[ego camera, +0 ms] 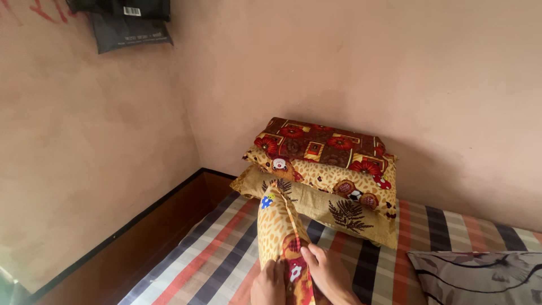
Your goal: The person inserts a pillow into a patterned pillowcase on a bed. They align the corners, tuck the pillow inside, and smooth the case before placing the finished pillow on the bed.
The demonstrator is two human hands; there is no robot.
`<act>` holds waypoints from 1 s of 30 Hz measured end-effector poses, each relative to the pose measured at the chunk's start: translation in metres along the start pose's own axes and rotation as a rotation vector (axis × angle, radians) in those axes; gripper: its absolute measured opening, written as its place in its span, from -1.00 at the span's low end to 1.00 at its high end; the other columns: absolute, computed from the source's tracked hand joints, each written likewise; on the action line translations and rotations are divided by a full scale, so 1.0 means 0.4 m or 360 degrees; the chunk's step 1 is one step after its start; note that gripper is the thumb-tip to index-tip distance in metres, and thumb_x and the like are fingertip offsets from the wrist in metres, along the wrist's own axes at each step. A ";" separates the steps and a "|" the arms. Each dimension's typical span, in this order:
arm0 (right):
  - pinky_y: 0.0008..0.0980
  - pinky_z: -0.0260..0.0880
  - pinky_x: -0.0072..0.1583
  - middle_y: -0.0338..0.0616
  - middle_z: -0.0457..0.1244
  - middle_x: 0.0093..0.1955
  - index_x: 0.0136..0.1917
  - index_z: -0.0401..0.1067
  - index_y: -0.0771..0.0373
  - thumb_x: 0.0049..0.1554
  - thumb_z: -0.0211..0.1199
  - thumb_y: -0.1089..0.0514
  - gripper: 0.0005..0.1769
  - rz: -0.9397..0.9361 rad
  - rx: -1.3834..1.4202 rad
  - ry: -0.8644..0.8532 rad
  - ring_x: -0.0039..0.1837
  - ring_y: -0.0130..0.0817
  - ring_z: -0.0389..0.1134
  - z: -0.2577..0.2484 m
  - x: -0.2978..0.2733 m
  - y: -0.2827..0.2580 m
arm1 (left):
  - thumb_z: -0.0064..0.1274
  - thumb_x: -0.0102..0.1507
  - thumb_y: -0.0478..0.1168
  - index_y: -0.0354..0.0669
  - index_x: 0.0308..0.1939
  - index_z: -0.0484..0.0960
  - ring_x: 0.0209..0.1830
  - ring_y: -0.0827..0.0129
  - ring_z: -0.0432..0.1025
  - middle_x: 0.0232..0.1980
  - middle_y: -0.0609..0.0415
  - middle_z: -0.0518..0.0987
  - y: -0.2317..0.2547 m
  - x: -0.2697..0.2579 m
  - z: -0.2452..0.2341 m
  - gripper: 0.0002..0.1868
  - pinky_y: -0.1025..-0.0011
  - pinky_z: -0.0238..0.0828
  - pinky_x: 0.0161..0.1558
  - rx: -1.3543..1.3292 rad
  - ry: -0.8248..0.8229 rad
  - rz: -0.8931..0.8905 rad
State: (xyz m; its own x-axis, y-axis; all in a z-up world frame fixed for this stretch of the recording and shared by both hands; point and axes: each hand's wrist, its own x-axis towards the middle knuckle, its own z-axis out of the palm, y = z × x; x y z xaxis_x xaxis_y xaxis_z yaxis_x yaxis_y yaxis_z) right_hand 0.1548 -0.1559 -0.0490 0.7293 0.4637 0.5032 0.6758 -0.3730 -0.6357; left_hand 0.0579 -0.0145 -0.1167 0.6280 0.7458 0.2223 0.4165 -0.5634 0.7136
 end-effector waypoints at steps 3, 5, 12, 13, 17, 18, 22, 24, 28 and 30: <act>-0.28 0.49 0.01 -0.22 0.48 -0.05 0.21 0.53 0.38 0.32 0.12 -0.23 -0.40 0.0081 0.0587 -0.0496 -0.04 -0.39 0.53 0.016 0.006 0.070 | -0.07 0.33 0.13 0.01 -0.28 0.62 -0.26 -0.02 0.62 -0.33 -0.16 0.69 -0.044 0.012 0.024 -0.66 0.04 0.50 -0.25 -0.0300 -0.0011 -0.0088; -0.18 0.41 -0.01 0.10 0.41 -0.10 0.17 0.49 0.40 0.35 0.02 -0.25 -0.37 0.0568 0.0162 -0.0611 -0.06 -0.15 0.45 0.006 0.054 0.081 | -0.10 0.37 0.02 -0.15 -0.11 0.61 -0.34 -0.09 0.57 -0.29 -0.25 0.68 -0.080 0.021 0.030 -0.67 0.05 0.47 -0.39 -0.0124 0.0391 0.0837; -0.21 0.41 -0.13 -0.01 0.40 -0.07 0.22 0.37 0.30 0.25 0.03 0.03 -0.61 0.0275 0.0265 -0.0596 -0.17 -0.28 0.43 0.122 0.081 0.214 | -0.02 0.30 0.14 0.06 -0.31 0.66 -0.32 -0.05 0.62 -0.34 -0.17 0.70 -0.092 0.045 0.116 -0.67 0.04 0.50 -0.32 -0.0332 0.0109 -0.0047; -0.22 0.44 -0.15 -0.06 0.40 -0.07 0.21 0.39 0.28 0.22 0.05 0.09 -0.64 0.0196 0.0220 -0.0570 -0.18 -0.31 0.44 0.135 0.083 0.222 | -0.02 0.30 0.14 0.06 -0.31 0.65 -0.34 -0.04 0.62 -0.36 -0.17 0.69 -0.092 0.043 0.121 -0.67 0.04 0.49 -0.34 -0.0324 0.0162 -0.0062; -0.21 0.42 -0.16 -0.02 0.38 -0.15 0.11 0.44 0.20 0.31 -0.05 0.03 -0.69 0.0433 -0.0321 -0.0636 -0.20 -0.20 0.42 0.100 0.090 0.111 | -0.09 0.36 0.05 -0.21 -0.17 0.62 -0.53 -0.06 0.55 -0.37 -0.31 0.66 -0.110 0.027 0.107 -0.61 0.11 0.46 -0.56 -0.0037 0.0641 0.0864; -0.21 0.41 -0.14 0.01 0.38 -0.22 0.09 0.44 0.17 0.39 -0.11 -0.03 -0.64 0.0628 -0.0523 -0.0715 -0.20 -0.14 0.41 0.077 0.098 0.071 | -0.12 0.38 0.00 -0.34 -0.09 0.61 -0.60 -0.07 0.52 -0.36 -0.39 0.65 -0.119 0.026 0.095 -0.58 0.15 0.44 -0.65 0.0110 0.0818 0.1344; -0.18 0.37 -0.20 -0.16 0.28 -0.34 -0.01 0.44 0.19 0.29 0.03 0.06 -0.77 0.0302 -0.0372 -0.0482 -0.32 -0.26 0.30 -0.030 0.124 0.024 | -0.02 0.29 0.07 0.04 -0.26 0.69 -0.51 -0.09 0.56 -0.52 -0.17 0.63 -0.032 -0.015 0.163 -0.71 0.02 0.43 -0.49 -0.0414 0.0335 -0.0001; -0.21 0.41 -0.29 -0.28 0.28 -0.36 0.03 0.46 0.20 0.24 0.05 0.18 -0.81 -0.0053 0.0143 -0.0607 -0.38 -0.37 0.33 -0.069 0.130 0.040 | -0.07 0.35 0.07 -0.03 -0.29 0.65 -0.50 -0.04 0.57 -0.51 -0.15 0.62 -0.035 -0.016 0.156 -0.66 0.06 0.45 -0.46 -0.0450 0.0060 0.0003; -0.19 0.33 -0.23 -0.10 0.23 -0.45 -0.15 0.43 0.24 0.29 0.06 0.08 -0.74 0.0071 -0.0403 -0.0595 -0.42 -0.27 0.26 -0.121 0.144 0.019 | -0.07 0.31 0.11 -0.01 -0.33 0.68 -0.51 0.02 0.60 -0.52 -0.10 0.65 0.019 -0.032 0.197 -0.64 0.13 0.49 -0.44 -0.0734 0.0319 0.0115; -0.19 0.34 -0.22 -0.11 0.27 -0.42 -0.07 0.45 0.18 0.23 0.05 0.15 -0.83 0.0001 -0.0359 -0.0561 -0.40 -0.29 0.30 -0.126 0.149 -0.007 | -0.06 0.29 0.12 0.01 -0.33 0.69 -0.51 0.04 0.61 -0.52 -0.09 0.66 0.058 -0.023 0.221 -0.63 0.14 0.50 -0.42 -0.0790 0.0271 0.0079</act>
State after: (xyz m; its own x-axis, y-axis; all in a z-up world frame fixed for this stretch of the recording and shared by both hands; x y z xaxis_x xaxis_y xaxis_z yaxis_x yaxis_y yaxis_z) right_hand 0.2018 -0.1676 0.0124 0.6749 0.6954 0.2469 0.7104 -0.5219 -0.4722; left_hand 0.1199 -0.0659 -0.1608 0.5062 0.7928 0.3393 0.0013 -0.3942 0.9190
